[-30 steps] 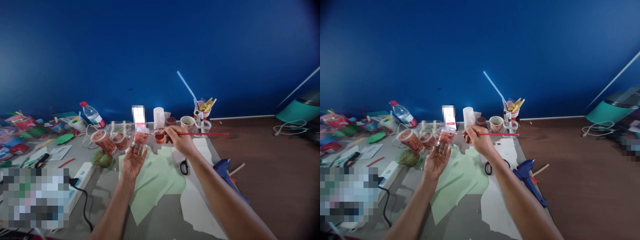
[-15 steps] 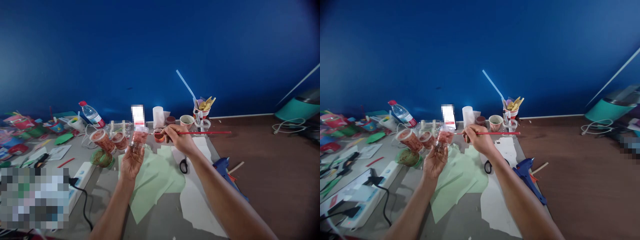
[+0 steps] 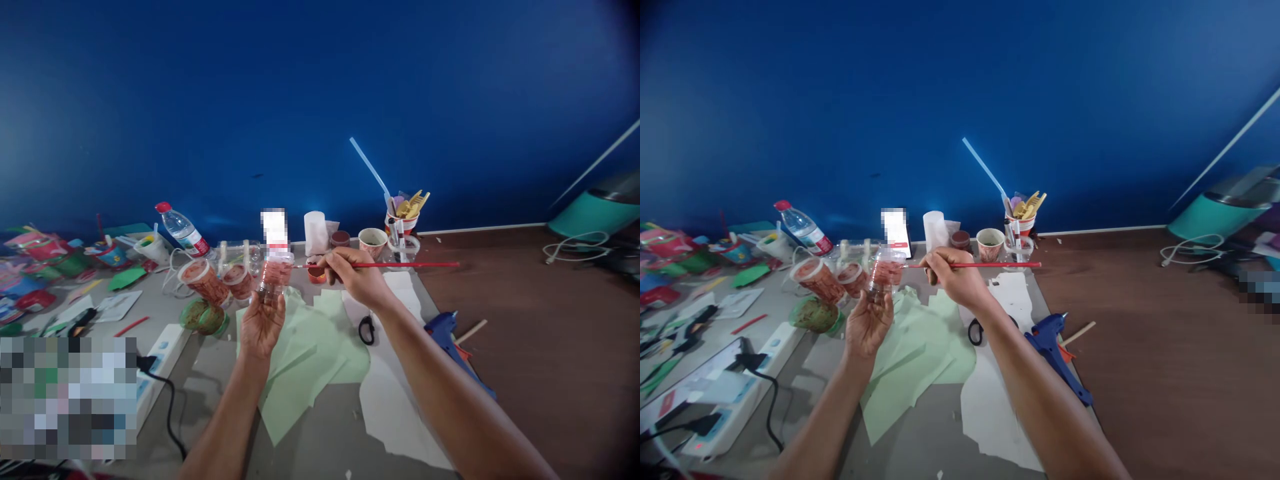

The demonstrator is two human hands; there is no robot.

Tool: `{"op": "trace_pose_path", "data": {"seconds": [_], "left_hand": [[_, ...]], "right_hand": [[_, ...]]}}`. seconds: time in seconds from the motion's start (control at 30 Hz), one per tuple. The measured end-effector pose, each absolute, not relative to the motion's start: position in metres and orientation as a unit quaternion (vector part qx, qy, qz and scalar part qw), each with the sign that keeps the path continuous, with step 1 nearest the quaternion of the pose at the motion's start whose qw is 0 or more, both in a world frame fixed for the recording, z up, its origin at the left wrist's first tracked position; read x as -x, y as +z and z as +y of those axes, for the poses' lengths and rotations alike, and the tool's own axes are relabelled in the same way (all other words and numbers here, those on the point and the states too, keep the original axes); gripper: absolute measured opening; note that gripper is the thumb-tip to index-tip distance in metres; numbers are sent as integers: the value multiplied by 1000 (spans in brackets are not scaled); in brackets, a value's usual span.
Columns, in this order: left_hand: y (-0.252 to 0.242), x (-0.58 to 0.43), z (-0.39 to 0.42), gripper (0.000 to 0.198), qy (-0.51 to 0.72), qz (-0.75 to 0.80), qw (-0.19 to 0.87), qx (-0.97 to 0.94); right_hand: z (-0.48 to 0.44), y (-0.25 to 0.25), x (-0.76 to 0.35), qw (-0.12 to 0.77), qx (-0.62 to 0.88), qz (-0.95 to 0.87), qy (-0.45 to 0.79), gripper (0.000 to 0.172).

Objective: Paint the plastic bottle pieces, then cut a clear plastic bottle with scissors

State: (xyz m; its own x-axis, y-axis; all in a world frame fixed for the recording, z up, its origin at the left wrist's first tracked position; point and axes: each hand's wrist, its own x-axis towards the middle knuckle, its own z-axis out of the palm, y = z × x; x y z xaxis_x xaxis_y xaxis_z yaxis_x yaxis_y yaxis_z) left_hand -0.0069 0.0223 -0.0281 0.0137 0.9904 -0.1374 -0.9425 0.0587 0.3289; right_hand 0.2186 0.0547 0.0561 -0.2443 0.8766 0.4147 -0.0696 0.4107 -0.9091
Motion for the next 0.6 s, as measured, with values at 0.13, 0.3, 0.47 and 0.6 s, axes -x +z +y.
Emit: {"op": "trace_pose_path", "data": {"seconds": [0.13,0.3,0.47,0.6], "left_hand": [[-29,9,23,37,680,169,709,-75],[-29,10,22,41,676,171,712,-75],[-26,7,21,45,676,186,708,-79],[-24,1,21,41,687,187,696,-89]], "right_hand": [[57,53,-218,519,343,-640,450,31],[61,52,-218,526,361,-622,453,31],[57,57,-216,529,369,-608,464,30],[54,60,-217,545,337,-607,471,30]]}}
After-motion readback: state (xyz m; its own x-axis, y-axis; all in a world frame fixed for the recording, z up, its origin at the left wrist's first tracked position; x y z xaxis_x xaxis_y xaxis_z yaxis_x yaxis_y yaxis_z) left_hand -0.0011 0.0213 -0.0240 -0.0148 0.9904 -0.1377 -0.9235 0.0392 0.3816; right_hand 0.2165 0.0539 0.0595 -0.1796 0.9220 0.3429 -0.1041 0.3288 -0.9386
